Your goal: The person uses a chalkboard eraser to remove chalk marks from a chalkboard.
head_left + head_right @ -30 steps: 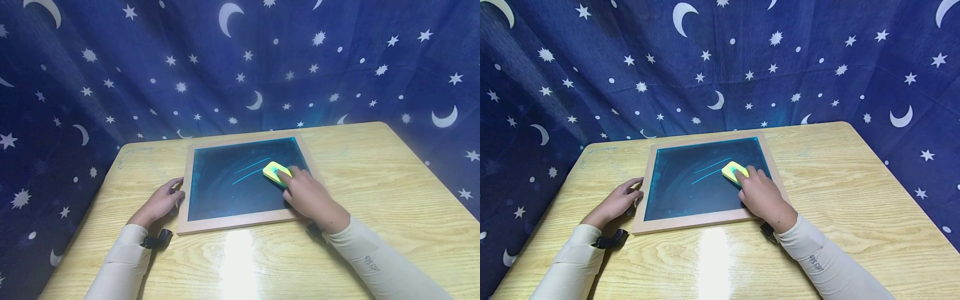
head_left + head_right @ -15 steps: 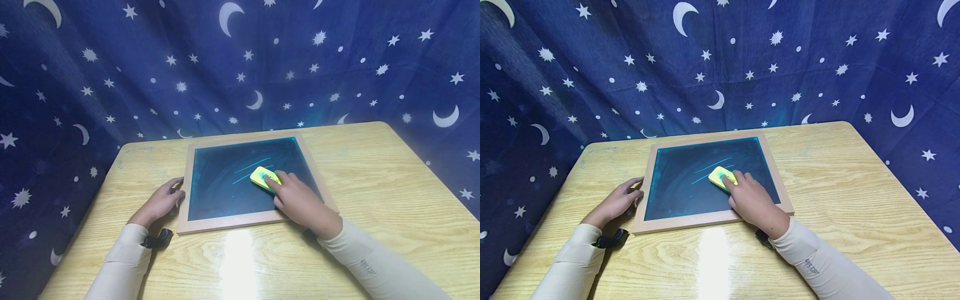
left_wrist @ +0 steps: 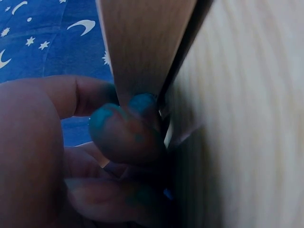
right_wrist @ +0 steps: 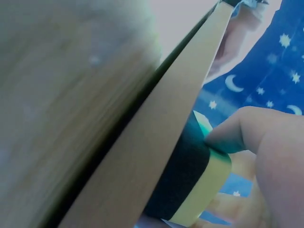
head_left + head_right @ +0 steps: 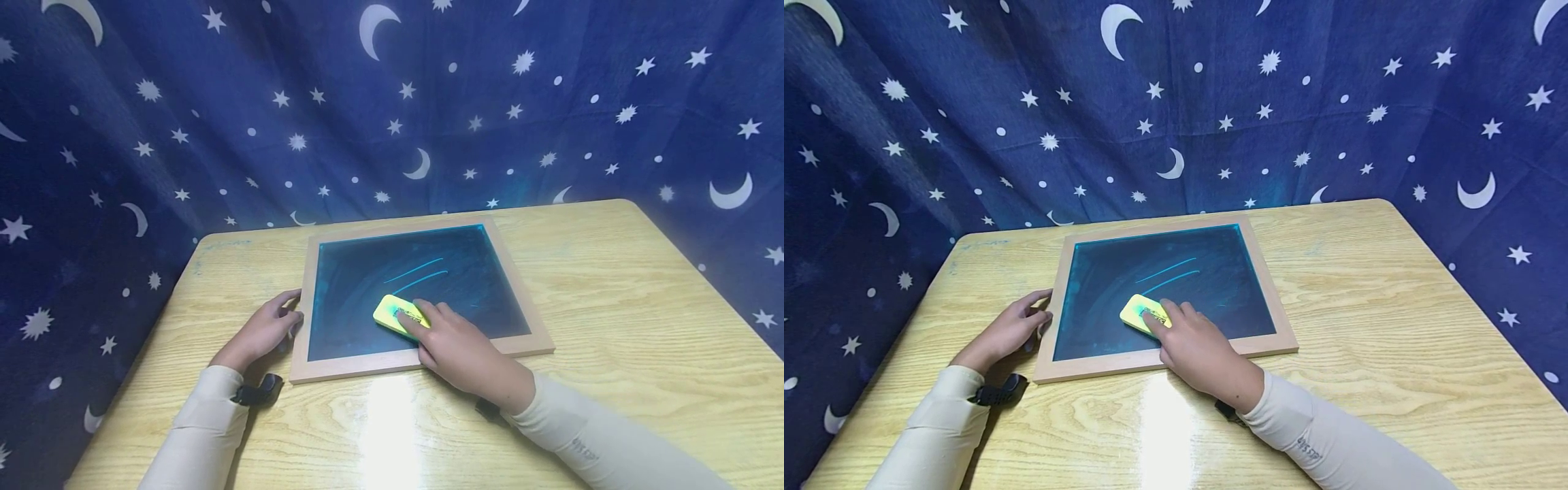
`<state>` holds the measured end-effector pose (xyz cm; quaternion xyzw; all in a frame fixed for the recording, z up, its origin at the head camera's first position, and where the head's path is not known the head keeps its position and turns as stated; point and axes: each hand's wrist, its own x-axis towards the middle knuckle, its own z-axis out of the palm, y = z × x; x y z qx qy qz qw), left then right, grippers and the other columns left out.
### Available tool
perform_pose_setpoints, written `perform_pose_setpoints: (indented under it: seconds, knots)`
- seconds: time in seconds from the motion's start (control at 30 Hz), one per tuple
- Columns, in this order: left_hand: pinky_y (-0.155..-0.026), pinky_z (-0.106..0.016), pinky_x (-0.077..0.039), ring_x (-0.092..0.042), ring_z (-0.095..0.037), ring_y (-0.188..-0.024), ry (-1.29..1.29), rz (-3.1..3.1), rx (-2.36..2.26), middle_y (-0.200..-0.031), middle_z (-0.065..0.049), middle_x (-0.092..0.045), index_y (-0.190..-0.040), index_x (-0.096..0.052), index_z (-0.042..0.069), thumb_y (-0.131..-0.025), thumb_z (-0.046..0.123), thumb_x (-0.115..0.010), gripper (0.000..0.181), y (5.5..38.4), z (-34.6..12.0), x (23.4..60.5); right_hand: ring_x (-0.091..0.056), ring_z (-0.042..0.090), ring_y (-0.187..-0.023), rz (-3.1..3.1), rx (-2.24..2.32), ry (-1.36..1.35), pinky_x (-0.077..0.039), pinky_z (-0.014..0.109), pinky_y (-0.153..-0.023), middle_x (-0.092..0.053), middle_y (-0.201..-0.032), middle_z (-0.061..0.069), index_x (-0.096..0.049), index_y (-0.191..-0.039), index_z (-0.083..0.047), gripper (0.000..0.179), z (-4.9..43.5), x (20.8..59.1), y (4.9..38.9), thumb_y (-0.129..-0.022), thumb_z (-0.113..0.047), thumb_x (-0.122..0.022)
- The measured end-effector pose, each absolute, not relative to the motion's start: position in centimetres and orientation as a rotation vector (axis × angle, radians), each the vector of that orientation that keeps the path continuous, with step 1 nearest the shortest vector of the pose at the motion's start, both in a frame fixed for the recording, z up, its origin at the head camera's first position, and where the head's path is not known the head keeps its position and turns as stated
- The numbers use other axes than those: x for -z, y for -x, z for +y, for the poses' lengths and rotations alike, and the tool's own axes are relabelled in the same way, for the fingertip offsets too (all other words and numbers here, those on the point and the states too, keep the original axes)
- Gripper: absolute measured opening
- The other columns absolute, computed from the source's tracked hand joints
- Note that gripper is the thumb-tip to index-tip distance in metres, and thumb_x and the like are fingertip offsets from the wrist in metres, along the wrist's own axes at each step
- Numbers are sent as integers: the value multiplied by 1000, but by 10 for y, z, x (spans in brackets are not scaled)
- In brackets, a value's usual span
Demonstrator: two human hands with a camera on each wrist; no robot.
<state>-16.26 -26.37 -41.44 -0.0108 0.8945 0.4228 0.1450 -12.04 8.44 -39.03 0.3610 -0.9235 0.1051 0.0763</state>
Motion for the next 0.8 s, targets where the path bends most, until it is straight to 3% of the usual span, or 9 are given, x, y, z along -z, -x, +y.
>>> perform_pose_setpoints:
  seconds: [0.3,0.8]
  knots:
    - [-60,-34,-50,-56,-18,-66,2,2602,-1193,-78,-6,-59,-157,-27,5,-101,21,-46,61,163,-263,417,-59,30,-103,-2768,-330,-1157,-56,42,-79,-54,-140,18,-54,-145,-19,52,76,392,115,-94,-15,-57]
    - [-58,-35,-50,-55,-19,-60,23,2594,-1216,-75,-5,-57,-157,-28,6,-101,21,-47,61,162,-264,415,-57,31,-109,-2863,-363,-1056,-55,42,-82,-52,-140,17,-53,-147,-18,55,91,382,129,-92,-13,-54]
